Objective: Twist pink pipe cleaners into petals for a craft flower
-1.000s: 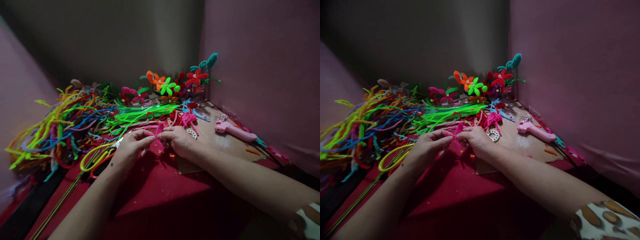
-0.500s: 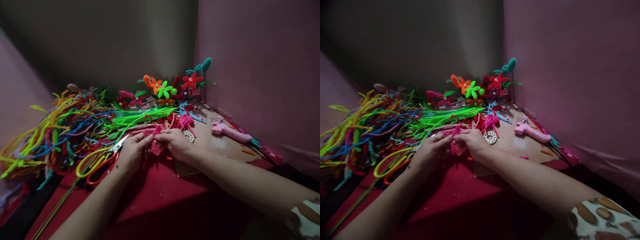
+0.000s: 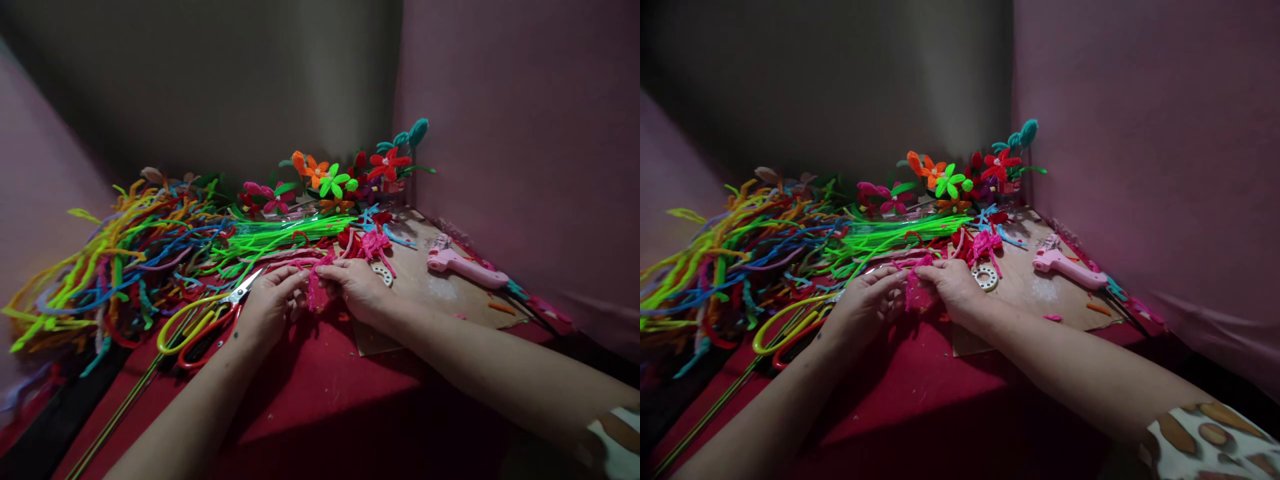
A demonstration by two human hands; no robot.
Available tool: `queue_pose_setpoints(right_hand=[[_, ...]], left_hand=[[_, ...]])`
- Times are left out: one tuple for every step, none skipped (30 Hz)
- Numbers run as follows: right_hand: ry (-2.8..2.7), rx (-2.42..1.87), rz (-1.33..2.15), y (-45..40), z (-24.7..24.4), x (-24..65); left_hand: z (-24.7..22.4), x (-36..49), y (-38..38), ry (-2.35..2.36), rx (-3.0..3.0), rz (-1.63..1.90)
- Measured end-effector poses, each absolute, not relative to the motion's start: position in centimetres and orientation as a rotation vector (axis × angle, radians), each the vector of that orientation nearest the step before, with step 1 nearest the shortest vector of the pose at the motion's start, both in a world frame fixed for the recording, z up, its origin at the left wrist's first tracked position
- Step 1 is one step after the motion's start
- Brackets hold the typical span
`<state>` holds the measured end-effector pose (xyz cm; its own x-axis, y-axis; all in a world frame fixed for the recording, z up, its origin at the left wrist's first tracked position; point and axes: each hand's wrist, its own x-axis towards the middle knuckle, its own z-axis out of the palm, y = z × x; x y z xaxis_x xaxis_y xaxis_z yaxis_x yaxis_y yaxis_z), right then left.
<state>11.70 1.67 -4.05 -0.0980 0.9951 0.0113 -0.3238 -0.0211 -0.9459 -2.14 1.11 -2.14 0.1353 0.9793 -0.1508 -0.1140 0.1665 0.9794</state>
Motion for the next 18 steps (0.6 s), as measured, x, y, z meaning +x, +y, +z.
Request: queue_pose_setpoints(right_hand=[[-1.044,-0.925,1.394,1.7,-4.15,11.72],[-1.065,-0.929,1.365,1.75,-4.27,11.74],[-1.092,-0.928,1.34,1.78,-4.4,11.76],[-1.121,-0.929,1.315,1.81,-4.5,11.78],[-1.151,-0.934,1.294,1.8,-4.55,11.8],[-1.176,-0.941,1.279,1.75,-4.54,11.81],[-1.186,-0.945,1.268,1.66,-4.45,11.81],[-1.19,-0.947,1.27,1.53,-4.3,11.79],[-1.18,-0.932,1.287,1.39,-4.12,11.75],[-1.15,-0.907,1.315,1.24,-3.94,11.69],[-1.142,-0.877,1.381,1.12,-3.78,11.61],[-1.114,-0.828,1.443,1.05,-3.67,11.52],[-1.076,-0.777,1.488,1.03,-3.62,11.44],[-1.054,-0.762,1.495,1.07,-3.63,11.37],[-1.03,-0.765,1.471,1.15,-3.68,11.33],[-1.027,-0.778,1.448,1.26,-3.77,11.31],[-1.026,-0.794,1.423,1.37,-3.87,11.31],[-1.026,-0.807,1.405,1.48,-3.97,11.32]], left_hand=[[-2.14,-2.15,1.1,1.105,1.052,1.05],[-2.16,-2.17,1.09,1.108,1.052,1.036],[-2.2,-2.2,1.08,1.11,1.056,1.02],[-2.24,-2.24,1.08,1.113,1.063,0.998],[-2.29,-2.27,1.08,1.118,1.075,0.979],[-2.33,-2.3,1.09,1.123,1.089,0.963],[-2.36,-2.32,1.1,1.128,1.102,0.955],[-2.37,-2.34,1.11,1.137,1.115,0.954],[-2.37,-2.34,1.1,1.142,1.128,0.958],[-2.35,-2.33,1.08,1.144,1.142,0.966],[-2.32,-2.3,1.04,1.149,1.16,0.975],[-2.27,-2.26,0.98,1.155,1.188,0.974],[-2.2,-2.21,0.91,1.169,1.22,0.977],[-2.13,-2.14,0.84,1.191,1.256,0.972],[-2.07,-2.06,0.77,1.21,1.276,0.973],[-2.03,-1.98,0.73,1.223,1.276,0.978],[-2.02,-1.9,0.71,1.222,1.253,0.984],[-2.04,-1.83,0.72,1.203,1.208,0.99]])
